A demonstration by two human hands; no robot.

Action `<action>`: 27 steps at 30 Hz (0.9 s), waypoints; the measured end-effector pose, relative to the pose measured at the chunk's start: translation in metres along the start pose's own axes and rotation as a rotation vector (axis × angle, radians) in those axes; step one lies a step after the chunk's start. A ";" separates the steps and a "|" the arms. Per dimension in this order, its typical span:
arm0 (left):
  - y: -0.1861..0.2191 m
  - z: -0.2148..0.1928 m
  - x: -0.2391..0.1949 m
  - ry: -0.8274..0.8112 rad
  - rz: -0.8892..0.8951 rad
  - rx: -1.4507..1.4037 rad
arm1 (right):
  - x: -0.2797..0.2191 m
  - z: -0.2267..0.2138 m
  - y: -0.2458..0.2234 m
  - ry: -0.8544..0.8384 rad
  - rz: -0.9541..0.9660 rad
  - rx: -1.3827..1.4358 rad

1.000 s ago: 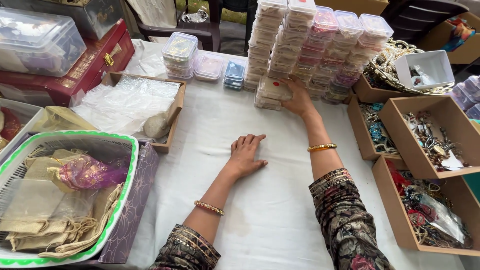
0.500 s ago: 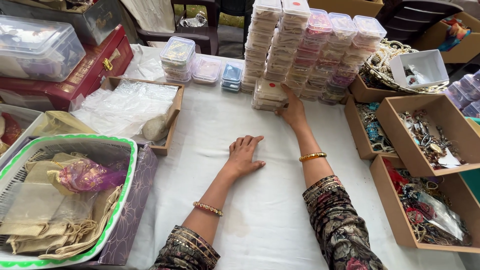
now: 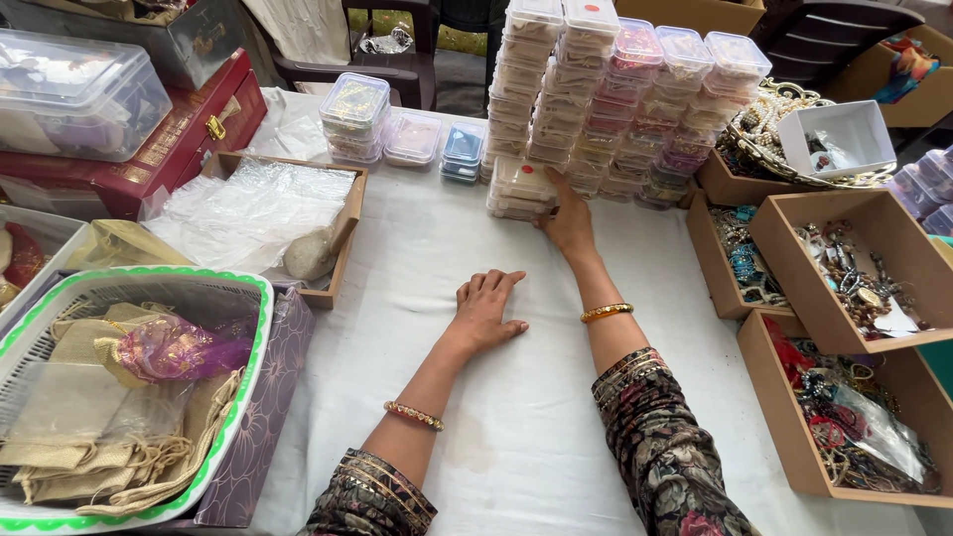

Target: The person picks up a beaded bracelet and places it into a small clear plastic bag, sealing it. They then place the bagged bracelet into a small beige cloth pouch and tie it closed. Finally, they place the pouch into a small plastic container and stack it with others.

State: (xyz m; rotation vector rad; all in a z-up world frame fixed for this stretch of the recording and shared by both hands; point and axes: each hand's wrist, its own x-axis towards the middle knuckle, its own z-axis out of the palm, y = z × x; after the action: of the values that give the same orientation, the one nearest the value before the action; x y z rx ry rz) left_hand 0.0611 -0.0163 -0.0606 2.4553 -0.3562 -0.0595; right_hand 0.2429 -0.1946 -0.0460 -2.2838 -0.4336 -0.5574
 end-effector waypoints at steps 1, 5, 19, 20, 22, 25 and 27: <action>0.001 -0.001 -0.001 -0.005 -0.003 0.000 | -0.001 0.001 -0.011 -0.040 0.077 0.017; 0.002 -0.003 -0.003 -0.004 0.003 -0.007 | 0.004 0.018 -0.015 -0.025 0.020 -0.057; 0.003 -0.005 -0.005 0.006 0.015 -0.021 | 0.008 0.016 -0.028 -0.075 0.062 -0.038; 0.002 -0.004 -0.005 0.009 0.015 -0.023 | 0.006 0.013 -0.033 -0.092 0.120 0.002; 0.000 -0.003 -0.003 0.013 0.018 -0.022 | 0.004 0.012 -0.027 -0.098 0.173 0.057; -0.004 0.001 0.000 0.014 0.026 -0.018 | -0.006 -0.005 -0.028 -0.118 0.234 0.054; -0.007 0.005 0.002 0.012 0.036 -0.015 | -0.015 -0.015 -0.006 -0.129 0.244 -0.007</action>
State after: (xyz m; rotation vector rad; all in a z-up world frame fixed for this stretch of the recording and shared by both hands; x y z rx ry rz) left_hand 0.0640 -0.0141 -0.0687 2.4325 -0.3932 -0.0317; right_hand 0.2237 -0.2034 -0.0407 -2.3437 -0.2096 -0.2908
